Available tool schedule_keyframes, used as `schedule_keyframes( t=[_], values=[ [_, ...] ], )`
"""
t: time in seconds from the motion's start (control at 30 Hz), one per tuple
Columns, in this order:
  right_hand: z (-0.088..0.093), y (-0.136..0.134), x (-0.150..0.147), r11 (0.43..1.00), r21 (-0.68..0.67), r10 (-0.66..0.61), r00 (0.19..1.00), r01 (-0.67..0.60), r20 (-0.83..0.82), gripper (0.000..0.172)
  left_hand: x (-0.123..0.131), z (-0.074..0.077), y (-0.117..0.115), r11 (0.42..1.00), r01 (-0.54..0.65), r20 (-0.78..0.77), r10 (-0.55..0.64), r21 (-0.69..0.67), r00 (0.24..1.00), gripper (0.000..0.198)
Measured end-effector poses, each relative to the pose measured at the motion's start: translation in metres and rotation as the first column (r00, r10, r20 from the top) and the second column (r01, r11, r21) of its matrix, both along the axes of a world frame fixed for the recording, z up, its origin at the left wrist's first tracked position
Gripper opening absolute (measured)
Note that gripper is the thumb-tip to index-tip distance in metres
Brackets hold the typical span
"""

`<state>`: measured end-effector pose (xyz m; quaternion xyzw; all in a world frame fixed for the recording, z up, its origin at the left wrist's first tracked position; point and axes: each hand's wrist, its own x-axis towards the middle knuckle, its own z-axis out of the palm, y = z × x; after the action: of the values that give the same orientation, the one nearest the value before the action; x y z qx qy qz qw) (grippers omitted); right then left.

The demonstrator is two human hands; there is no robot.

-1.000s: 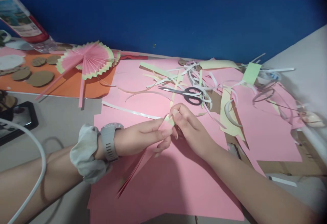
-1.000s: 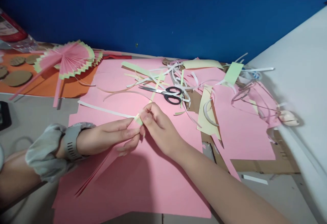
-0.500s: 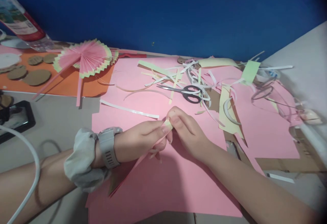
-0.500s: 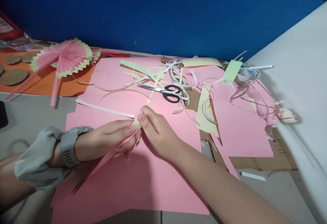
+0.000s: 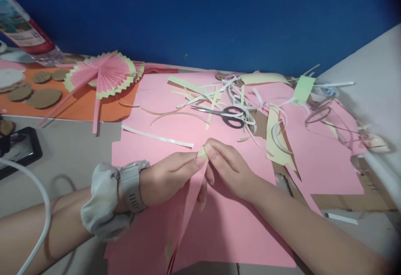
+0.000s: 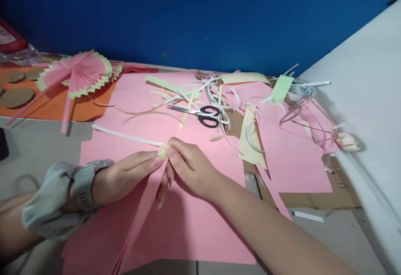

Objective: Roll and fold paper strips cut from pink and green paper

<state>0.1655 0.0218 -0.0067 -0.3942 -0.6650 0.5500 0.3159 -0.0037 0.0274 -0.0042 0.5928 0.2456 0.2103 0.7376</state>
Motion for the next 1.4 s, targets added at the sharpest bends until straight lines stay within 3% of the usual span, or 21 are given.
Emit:
schedule_keyframes(
  t=[0.1, 0.23, 0.53, 0.8, 0.97, 1.07, 1.2, 1.3, 1.4],
  values=[
    [-0.001, 0.001, 0.001, 0.999, 0.045, 0.01, 1.0, -0.01, 0.009, 0.031, 0.0, 0.001, -0.003, 0.981, -0.058, -0.107, 0.079, 0.184, 0.991, 0.04],
    [-0.001, 0.003, 0.003, 0.979, 0.204, 0.002, 0.997, -0.017, 0.073, 0.029, -0.004, 0.002, -0.007, 0.879, -0.146, -0.238, 0.277, 0.454, 0.931, 0.024],
    [-0.001, -0.001, 0.005, 0.938, 0.337, 0.061, 0.995, -0.086, 0.083, 0.025, -0.005, -0.001, -0.01, 0.824, -0.17, -0.108, 0.268, 0.541, 0.957, 0.016],
    [-0.004, -0.001, 0.006, 0.919, 0.387, 0.045, 0.996, -0.072, 0.079, 0.024, -0.005, -0.001, -0.01, 0.792, -0.156, -0.154, 0.3, 0.591, 0.941, 0.016],
    [-0.003, -0.001, 0.006, 0.935, 0.347, 0.067, 0.997, -0.078, 0.042, 0.025, -0.006, 0.001, -0.011, 0.794, -0.153, -0.212, 0.334, 0.589, 0.918, 0.019],
    [-0.002, 0.0, 0.003, 0.958, 0.285, 0.015, 0.997, -0.035, 0.072, 0.027, -0.005, 0.0, -0.01, 0.781, -0.161, -0.231, 0.364, 0.604, 0.902, 0.02],
    [-0.003, 0.0, -0.002, 0.979, 0.197, -0.091, 0.982, 0.058, 0.163, 0.031, -0.001, -0.003, -0.007, 0.756, -0.113, -0.388, 0.451, 0.644, 0.803, 0.025],
    [-0.003, 0.0, -0.006, 0.981, 0.169, -0.136, 0.967, 0.099, 0.217, 0.031, 0.0, -0.008, -0.006, 0.705, -0.013, -0.472, 0.488, 0.709, 0.734, 0.022],
    [-0.003, -0.001, -0.007, 0.98, 0.154, -0.164, 0.958, 0.129, 0.236, 0.032, -0.002, -0.011, -0.006, 0.598, 0.086, -0.473, 0.528, 0.797, 0.705, 0.019]
  ],
)
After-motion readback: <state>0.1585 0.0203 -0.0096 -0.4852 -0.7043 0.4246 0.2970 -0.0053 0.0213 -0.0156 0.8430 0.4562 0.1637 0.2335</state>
